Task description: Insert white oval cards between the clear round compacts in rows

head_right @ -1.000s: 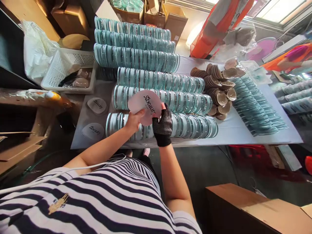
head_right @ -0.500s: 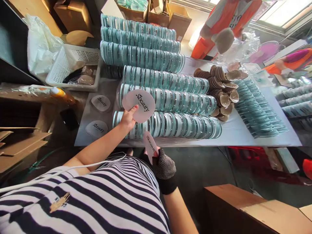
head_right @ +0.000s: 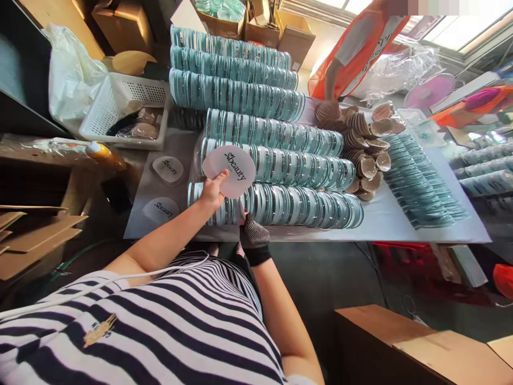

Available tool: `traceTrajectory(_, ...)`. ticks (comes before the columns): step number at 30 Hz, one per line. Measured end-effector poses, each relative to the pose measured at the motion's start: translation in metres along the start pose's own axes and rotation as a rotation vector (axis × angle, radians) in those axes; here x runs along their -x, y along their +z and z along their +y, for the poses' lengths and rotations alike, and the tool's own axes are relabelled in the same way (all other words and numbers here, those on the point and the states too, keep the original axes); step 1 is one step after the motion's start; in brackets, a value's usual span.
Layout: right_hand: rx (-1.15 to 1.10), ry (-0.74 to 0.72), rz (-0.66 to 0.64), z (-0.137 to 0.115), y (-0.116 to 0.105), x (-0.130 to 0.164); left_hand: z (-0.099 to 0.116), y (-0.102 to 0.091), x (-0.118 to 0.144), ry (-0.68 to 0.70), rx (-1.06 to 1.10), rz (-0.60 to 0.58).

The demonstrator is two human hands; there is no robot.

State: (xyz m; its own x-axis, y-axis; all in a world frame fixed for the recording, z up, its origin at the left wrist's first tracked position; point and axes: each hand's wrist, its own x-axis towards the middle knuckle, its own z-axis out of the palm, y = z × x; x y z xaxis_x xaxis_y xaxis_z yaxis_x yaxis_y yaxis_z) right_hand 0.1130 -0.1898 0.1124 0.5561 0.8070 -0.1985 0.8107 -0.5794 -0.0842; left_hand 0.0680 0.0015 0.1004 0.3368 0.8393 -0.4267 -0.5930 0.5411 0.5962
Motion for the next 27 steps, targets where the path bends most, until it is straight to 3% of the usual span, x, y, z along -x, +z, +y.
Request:
traceTrajectory(4, -0.033, 0.047, -0.031, -0.006, 0.009, -0.028, 0.002, 0.001, 0.0, -0.02, 0.007, 0.005)
traceTrajectory(9, -0.078, 0.032, 0.06, -0.005, 0.009, -0.027, 0.003, 0.001, -0.006, -0.032, 0.037, 0.013)
traceTrajectory(15, -0.082, -0.002, 0.004, -0.016, 0.023, -0.045, 0.002, -0.003, -0.006, -0.059, 0.031, -0.012)
traceTrajectory(17, -0.194, 0.014, -0.068, -0.016, 0.023, -0.047, 0.001, -0.003, -0.002, -0.052, 0.015, -0.016)
traceTrajectory(21, -0.719, 0.019, -0.368, -0.009, 0.016, -0.047, -0.002, -0.002, 0.005, 0.018, -0.035, -0.012)
traceTrajectory(23, -0.824, -0.015, -0.417, -0.005, 0.011, -0.048, -0.006, -0.001, 0.005, 0.075, -0.053, -0.008)
traceTrajectory(25, -0.839, -0.027, -0.357, 0.0, 0.003, -0.053, -0.01, -0.001, 0.003, 0.126, -0.075, 0.004)
traceTrajectory(27, -0.839, 0.001, -0.204, 0.005, -0.011, -0.064, -0.014, 0.0, 0.0, 0.159, -0.096, 0.006)
